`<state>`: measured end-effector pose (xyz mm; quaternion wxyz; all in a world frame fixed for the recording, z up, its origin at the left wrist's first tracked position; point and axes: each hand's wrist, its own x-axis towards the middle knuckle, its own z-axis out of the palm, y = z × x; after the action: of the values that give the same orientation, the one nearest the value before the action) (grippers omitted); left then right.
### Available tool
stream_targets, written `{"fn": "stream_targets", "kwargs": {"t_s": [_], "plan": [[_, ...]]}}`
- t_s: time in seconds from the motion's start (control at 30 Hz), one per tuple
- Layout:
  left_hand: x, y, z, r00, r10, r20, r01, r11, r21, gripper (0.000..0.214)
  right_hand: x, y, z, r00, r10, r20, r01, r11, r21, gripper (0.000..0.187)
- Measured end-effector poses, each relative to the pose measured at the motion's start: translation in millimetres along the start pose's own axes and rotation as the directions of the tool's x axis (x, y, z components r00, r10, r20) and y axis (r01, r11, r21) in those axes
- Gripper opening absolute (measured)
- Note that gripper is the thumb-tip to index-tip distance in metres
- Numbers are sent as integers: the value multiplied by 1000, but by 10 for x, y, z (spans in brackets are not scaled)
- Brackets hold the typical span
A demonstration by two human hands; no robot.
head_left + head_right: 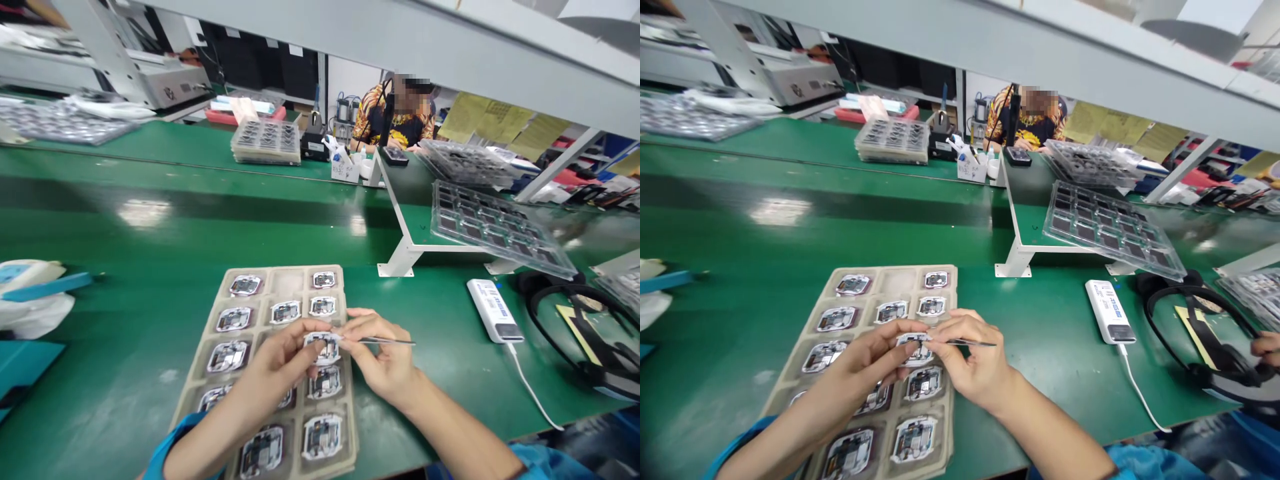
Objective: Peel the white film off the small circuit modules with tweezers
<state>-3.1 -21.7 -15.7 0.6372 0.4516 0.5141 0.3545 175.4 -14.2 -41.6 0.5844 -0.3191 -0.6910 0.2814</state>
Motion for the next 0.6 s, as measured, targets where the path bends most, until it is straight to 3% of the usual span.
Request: {"fn": "stream_targets", "kwargs": {"t_s": [0.27, 0.6], "plan": [[53, -96, -22, 1000, -14, 0, 14, 999, -36, 38, -6, -7, 45, 991, 108, -81, -97, 987, 132, 7], [27, 28, 34, 998, -47, -42, 45, 998, -52, 29, -13, -1, 46, 996, -72, -57, 72, 997, -17, 8]]}}
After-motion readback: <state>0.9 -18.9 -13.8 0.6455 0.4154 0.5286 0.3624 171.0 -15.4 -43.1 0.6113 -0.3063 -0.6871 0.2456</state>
